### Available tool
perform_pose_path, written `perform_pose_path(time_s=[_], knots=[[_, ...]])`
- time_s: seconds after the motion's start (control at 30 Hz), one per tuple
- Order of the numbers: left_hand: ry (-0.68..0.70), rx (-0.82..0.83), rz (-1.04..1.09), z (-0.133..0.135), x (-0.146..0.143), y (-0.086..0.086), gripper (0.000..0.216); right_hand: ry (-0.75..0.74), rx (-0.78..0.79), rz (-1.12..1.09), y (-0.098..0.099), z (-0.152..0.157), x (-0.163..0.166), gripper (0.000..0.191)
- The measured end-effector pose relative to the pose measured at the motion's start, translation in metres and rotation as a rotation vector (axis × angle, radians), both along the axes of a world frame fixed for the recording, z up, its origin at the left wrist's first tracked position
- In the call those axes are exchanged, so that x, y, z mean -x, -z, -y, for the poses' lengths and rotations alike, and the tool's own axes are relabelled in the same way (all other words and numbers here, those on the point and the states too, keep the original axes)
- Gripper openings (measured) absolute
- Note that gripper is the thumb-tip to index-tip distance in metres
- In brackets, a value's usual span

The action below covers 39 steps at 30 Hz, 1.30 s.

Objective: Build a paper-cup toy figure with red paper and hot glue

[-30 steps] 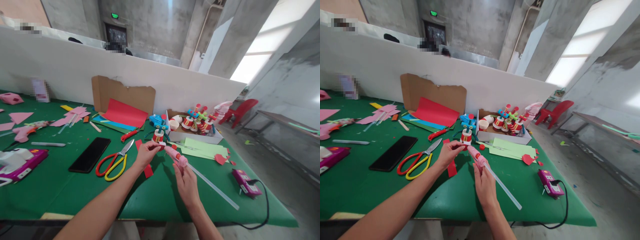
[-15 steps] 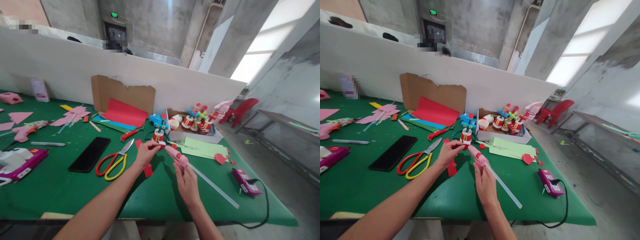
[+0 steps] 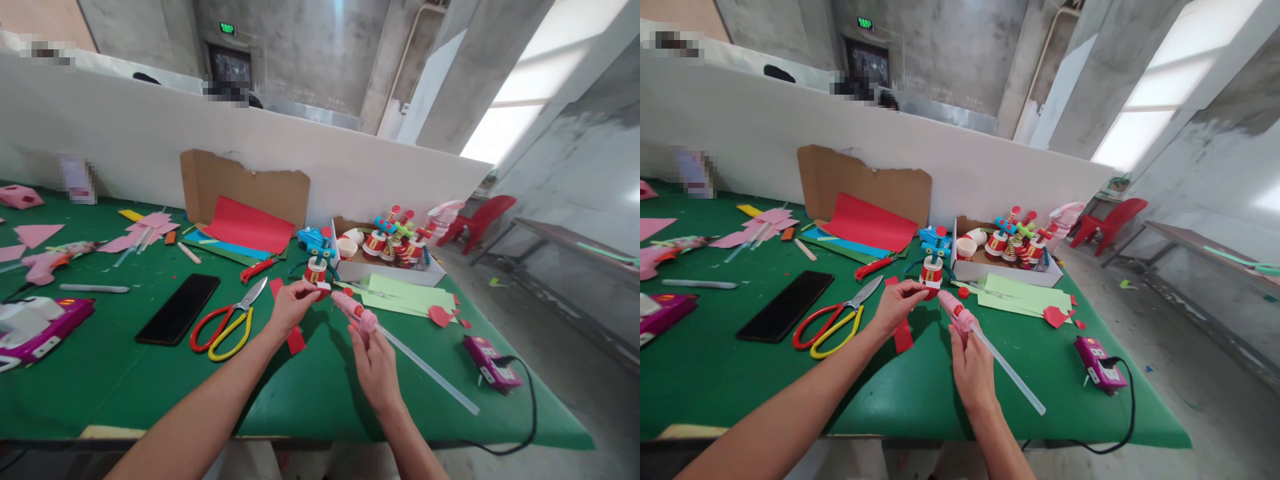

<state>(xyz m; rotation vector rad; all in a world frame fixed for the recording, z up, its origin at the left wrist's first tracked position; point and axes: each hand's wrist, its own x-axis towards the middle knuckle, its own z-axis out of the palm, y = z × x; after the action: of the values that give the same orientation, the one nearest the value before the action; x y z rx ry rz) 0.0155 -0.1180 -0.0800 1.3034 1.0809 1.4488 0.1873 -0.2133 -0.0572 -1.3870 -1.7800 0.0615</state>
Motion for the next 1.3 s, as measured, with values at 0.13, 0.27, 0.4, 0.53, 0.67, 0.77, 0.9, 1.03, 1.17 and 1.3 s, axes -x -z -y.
perform_pose_path(time_s=[0.13, 0.27, 0.4, 0.53, 0.67, 0.77, 0.9, 1.03, 1.17, 1.3], knots=[[0.005, -0.005, 0.0, -0.0002, 0.0007, -0.0005, 0.017, 0.005, -0.006, 0.013, -0.0005, 0.0004, 0.0, 0.046], [0.012, -0.003, 0.002, -0.0005, 0.0014, -0.0002, 0.017, 0.005, 0.0, 0.004, -0.0009, 0.0004, -0.0003, 0.045], [0.006, -0.008, -0.023, -0.0005, 0.0014, -0.0002, 0.018, 0.012, -0.004, 0.034, 0.0003, -0.0004, -0.0015, 0.047], [-0.008, -0.008, -0.037, 0.0002, 0.0011, -0.0014, 0.019, 0.032, 0.005, 0.05, 0.0018, -0.0007, -0.0029, 0.049], [-0.001, 0.0, -0.044, 0.0005, 0.0013, -0.0023, 0.02, 0.035, 0.006, 0.065, 0.0015, -0.0005, -0.0032, 0.05], [-0.004, -0.001, -0.045, 0.0009, 0.0016, -0.0031, 0.019, 0.035, -0.003, 0.059, 0.0008, -0.0003, -0.0028, 0.05], [-0.007, -0.002, -0.032, 0.0013, 0.0015, -0.0042, 0.018, 0.026, -0.003, 0.047, 0.001, -0.0005, -0.0031, 0.049], [-0.004, 0.0, -0.027, 0.0007, 0.001, -0.0035, 0.017, 0.016, 0.0, 0.023, 0.0016, -0.0004, -0.0027, 0.046], [-0.002, -0.005, -0.015, 0.0002, 0.0009, -0.003, 0.017, -0.001, 0.002, 0.003, 0.0012, 0.0001, -0.0005, 0.046], [0.01, -0.002, -0.015, 0.0008, 0.0014, -0.0036, 0.016, 0.001, 0.002, 0.01, 0.0007, 0.0004, 0.001, 0.045]])
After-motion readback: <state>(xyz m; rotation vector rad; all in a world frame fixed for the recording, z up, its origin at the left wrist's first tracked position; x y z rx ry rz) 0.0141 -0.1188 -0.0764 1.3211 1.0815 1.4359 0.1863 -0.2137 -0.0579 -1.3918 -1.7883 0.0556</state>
